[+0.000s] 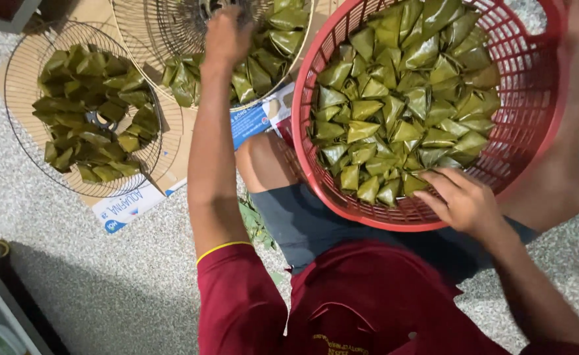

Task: The person sorts pyramid-shaped food items wrapped in green leaves from a red plastic basket onto circular metal grates by hand.

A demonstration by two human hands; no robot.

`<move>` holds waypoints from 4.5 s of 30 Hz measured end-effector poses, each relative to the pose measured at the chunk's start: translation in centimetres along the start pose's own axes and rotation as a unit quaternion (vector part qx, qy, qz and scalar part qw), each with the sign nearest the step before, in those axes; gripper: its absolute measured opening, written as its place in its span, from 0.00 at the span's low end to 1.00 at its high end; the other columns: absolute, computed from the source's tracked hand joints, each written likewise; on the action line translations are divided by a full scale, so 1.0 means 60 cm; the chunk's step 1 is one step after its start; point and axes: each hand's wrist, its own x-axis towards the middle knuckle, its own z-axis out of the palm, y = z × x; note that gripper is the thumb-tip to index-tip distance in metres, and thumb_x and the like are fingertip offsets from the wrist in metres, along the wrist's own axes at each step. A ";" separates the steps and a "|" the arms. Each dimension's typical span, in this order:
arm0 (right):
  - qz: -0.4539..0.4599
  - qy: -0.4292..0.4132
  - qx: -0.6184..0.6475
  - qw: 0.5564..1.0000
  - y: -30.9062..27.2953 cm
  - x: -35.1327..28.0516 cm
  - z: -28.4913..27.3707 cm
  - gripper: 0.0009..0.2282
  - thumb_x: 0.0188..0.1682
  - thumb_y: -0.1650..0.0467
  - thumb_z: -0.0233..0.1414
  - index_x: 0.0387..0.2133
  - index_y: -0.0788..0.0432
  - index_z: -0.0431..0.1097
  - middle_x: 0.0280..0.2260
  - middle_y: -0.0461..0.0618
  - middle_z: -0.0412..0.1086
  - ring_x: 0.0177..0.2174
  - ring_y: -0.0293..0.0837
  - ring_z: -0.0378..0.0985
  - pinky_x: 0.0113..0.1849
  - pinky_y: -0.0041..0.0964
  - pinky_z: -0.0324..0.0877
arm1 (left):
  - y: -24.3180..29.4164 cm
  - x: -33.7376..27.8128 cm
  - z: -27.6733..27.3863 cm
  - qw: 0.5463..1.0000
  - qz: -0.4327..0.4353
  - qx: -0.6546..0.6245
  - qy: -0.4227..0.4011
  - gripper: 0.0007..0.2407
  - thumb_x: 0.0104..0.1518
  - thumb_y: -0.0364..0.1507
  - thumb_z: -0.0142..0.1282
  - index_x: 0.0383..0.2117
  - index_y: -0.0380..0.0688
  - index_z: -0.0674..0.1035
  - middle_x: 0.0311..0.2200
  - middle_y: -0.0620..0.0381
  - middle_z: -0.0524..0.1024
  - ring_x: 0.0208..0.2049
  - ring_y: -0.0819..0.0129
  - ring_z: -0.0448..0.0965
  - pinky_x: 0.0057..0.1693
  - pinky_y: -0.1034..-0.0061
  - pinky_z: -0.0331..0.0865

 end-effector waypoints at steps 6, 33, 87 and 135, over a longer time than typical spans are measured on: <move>0.114 0.059 0.073 0.989 -0.025 -0.006 0.008 0.12 0.46 0.76 0.64 0.40 0.73 0.75 0.40 0.60 0.75 0.24 0.47 0.71 0.28 0.35 0.67 | 0.099 0.061 0.043 0.982 -0.064 -0.118 -0.131 0.27 0.56 0.33 0.69 0.60 0.42 0.71 0.55 0.44 0.77 0.47 0.52 0.86 0.59 0.52 0.74; 0.147 0.082 0.177 0.970 -0.018 0.002 0.009 0.10 0.45 0.78 0.61 0.39 0.74 0.75 0.36 0.60 0.76 0.23 0.44 0.72 0.26 0.31 0.67 | 0.126 -0.046 -0.004 0.884 0.151 -0.428 0.109 0.31 0.57 0.10 0.58 0.67 0.44 0.63 0.68 0.43 0.63 0.72 0.46 0.60 0.78 0.50 0.52; -0.165 0.066 0.142 0.974 0.037 0.074 0.052 0.14 0.52 0.73 0.57 0.51 0.60 0.74 0.45 0.60 0.73 0.43 0.55 0.78 0.46 0.44 0.76 | 0.360 -0.417 -0.046 0.806 -0.034 -0.575 0.138 0.13 0.60 0.24 0.60 0.48 0.36 0.73 0.39 0.43 0.80 0.35 0.64 0.83 0.36 0.77 0.81; -0.162 -0.161 -0.004 0.973 -0.032 0.100 0.109 0.21 0.41 0.77 0.50 0.51 0.64 0.68 0.46 0.55 0.66 0.41 0.52 0.77 0.45 0.40 0.76 | 0.096 -0.164 -0.070 0.984 0.080 -0.077 0.136 0.16 0.56 0.21 0.63 0.51 0.34 0.76 0.45 0.41 0.79 0.46 0.53 0.80 0.54 0.62 0.78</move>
